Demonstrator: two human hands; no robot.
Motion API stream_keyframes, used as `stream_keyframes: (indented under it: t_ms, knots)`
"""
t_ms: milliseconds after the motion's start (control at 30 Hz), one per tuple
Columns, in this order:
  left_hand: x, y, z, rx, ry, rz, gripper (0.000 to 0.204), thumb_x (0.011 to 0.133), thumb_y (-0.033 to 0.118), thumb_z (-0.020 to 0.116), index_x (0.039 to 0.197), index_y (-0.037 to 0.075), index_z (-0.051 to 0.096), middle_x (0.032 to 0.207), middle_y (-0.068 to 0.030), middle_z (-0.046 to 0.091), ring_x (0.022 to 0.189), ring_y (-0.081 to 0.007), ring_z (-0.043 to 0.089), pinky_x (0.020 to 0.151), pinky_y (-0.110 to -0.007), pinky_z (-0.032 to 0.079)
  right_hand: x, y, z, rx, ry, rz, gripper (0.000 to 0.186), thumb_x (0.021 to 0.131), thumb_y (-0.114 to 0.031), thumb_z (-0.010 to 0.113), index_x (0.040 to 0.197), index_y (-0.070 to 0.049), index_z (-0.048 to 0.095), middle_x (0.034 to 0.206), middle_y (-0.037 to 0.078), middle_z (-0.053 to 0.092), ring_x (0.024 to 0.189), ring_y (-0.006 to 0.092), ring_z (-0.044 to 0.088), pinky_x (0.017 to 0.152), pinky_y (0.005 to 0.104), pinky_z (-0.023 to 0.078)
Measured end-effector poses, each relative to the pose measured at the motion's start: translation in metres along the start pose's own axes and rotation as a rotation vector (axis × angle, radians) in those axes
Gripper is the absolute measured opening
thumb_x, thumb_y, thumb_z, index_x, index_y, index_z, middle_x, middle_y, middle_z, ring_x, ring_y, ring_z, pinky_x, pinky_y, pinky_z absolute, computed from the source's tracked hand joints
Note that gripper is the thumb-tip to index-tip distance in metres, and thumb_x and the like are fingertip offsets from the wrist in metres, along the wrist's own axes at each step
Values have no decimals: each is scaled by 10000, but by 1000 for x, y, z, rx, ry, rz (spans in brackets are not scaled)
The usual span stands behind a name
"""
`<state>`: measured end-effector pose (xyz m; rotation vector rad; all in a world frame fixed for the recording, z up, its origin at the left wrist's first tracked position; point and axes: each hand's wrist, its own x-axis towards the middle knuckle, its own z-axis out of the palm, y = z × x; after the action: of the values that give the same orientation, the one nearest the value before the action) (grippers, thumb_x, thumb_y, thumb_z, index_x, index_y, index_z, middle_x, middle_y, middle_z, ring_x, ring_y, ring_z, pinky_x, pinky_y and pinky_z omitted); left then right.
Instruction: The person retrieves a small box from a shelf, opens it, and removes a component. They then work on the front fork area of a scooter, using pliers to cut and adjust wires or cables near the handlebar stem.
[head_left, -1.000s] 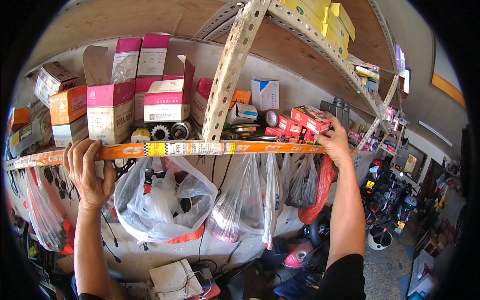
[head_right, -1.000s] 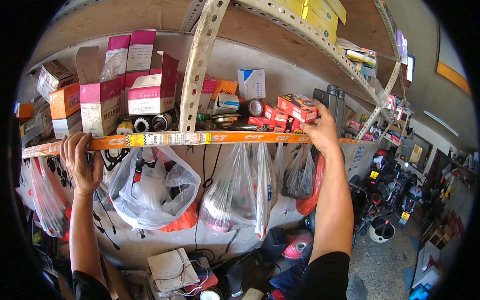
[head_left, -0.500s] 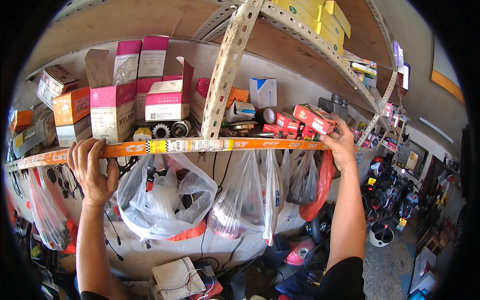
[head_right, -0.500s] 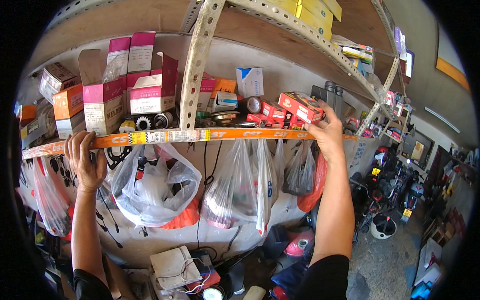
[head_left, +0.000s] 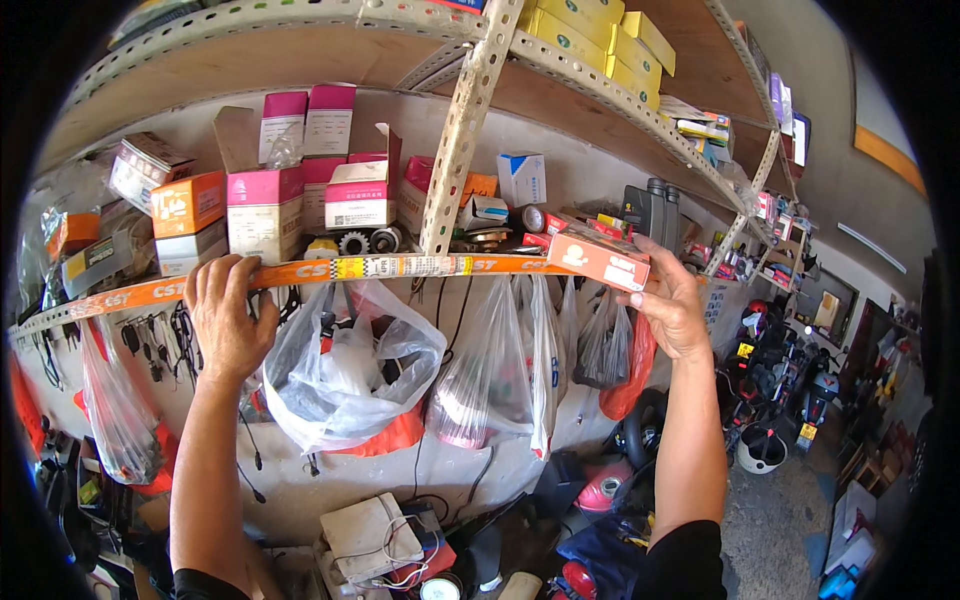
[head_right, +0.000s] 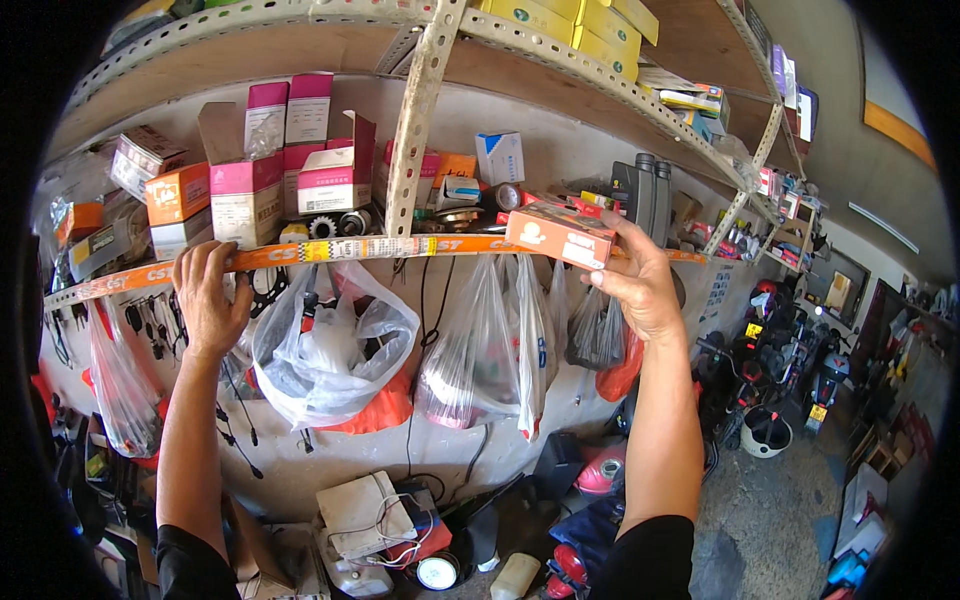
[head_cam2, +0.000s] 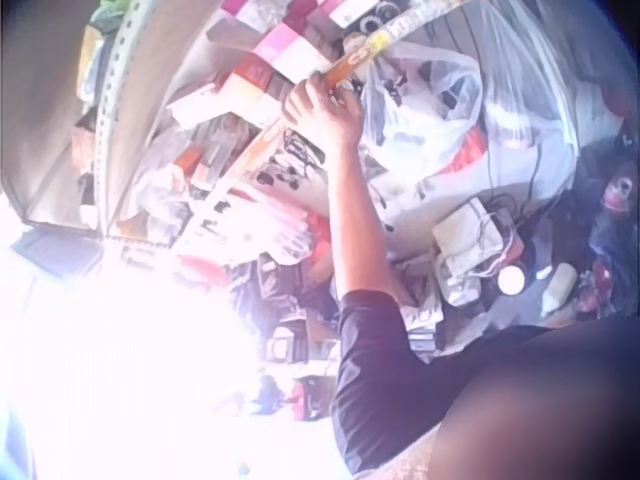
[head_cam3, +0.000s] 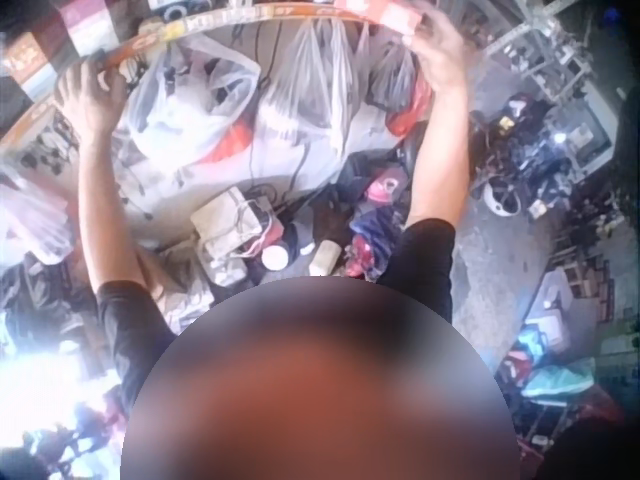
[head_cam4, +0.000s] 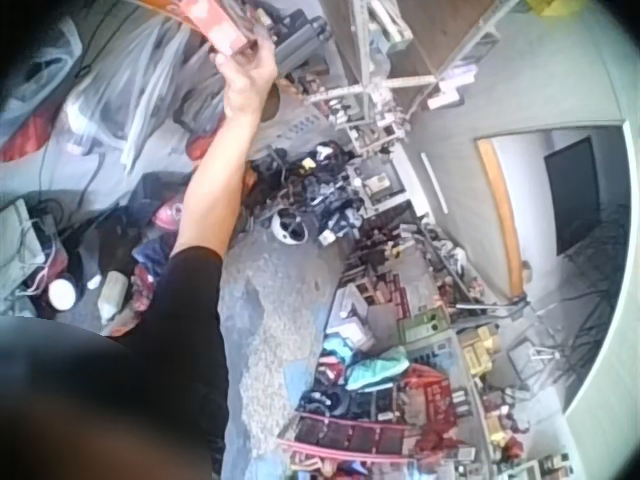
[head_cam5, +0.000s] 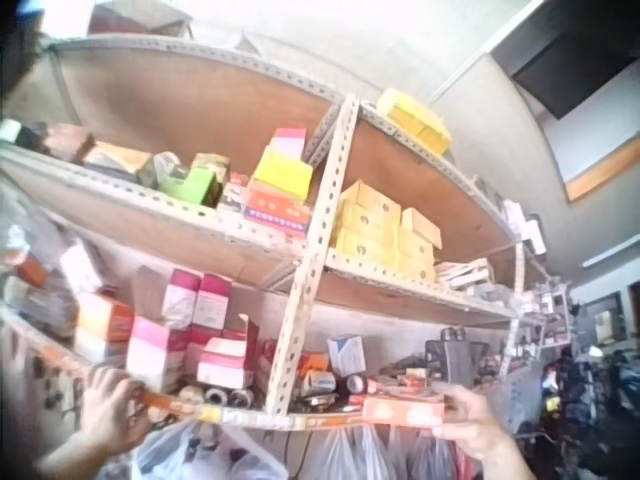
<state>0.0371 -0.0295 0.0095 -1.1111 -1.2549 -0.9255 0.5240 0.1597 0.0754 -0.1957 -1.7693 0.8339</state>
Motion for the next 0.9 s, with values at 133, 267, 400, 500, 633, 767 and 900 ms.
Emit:
stream_keyframes:
  t_ms: [133, 267, 400, 500, 633, 767, 900]
  knots:
    - [6, 4, -16, -48, -104, -49, 435, 734, 159, 675, 1157, 63, 632, 1138, -126, 605, 1157, -323, 541, 1100, -493, 331, -22, -21, 22, 19, -21, 26, 854, 730, -61, 763, 1509, -14, 417, 1362, 156, 575, 1116, 256, 665, 891, 372, 573]
    - [13, 6, -26, -54, -210, -106, 446, 731, 195, 680, 1157, 66, 640, 1112, -120, 618, 1135, -322, 547, 1097, -485, 337, -42, -40, 38, 33, -29, 53, 864, 720, -62, 771, 1507, -4, 419, 1341, 144, 577, 1112, 260, 669, 879, 376, 575]
    - [20, 5, -35, -68, -294, -129, 449, 735, 208, 681, 1159, 66, 643, 1096, -124, 627, 1121, -324, 562, 1077, -482, 353, -63, -56, 50, 61, -17, 78, 853, 717, -60, 778, 1496, -4, 434, 1304, 128, 585, 1113, 266, 668, 866, 377, 578]
    - [23, 5, -40, -57, -330, -121, 445, 735, 211, 687, 1155, 69, 644, 1092, -128, 632, 1115, -326, 570, 1062, -482, 365, -78, -67, 56, 65, -10, 93, 849, 716, -53, 785, 1491, -5, 442, 1269, 111, 583, 1122, 261, 663, 860, 378, 584]
    - [24, 5, -43, -50, -368, -120, 449, 743, 223, 701, 1161, 73, 637, 1110, -133, 630, 1123, -323, 569, 1053, -484, 372, -94, -77, 59, 64, 8, 126, 849, 713, -44, 781, 1491, -8, 444, 1277, 108, 574, 1123, 258, 662, 860, 374, 591]
    - [24, 3, -41, -53, -386, -124, 478, 749, 219, 696, 1199, 74, 629, 1149, -136, 627, 1150, -320, 562, 1074, -480, 361, -103, -84, 57, 50, 17, 134, 855, 710, -38, 777, 1494, -2, 437, 1305, 117, 565, 1133, 261, 659, 865, 373, 596]
    - [22, 3, -40, -61, -381, -131, 496, 747, 218, 690, 1217, 72, 627, 1166, -135, 625, 1169, -318, 555, 1094, -480, 349, -108, -86, 53, 46, 17, 138, 865, 707, -41, 779, 1496, 6, 428, 1341, 134, 564, 1142, 264, 657, 867, 371, 596]
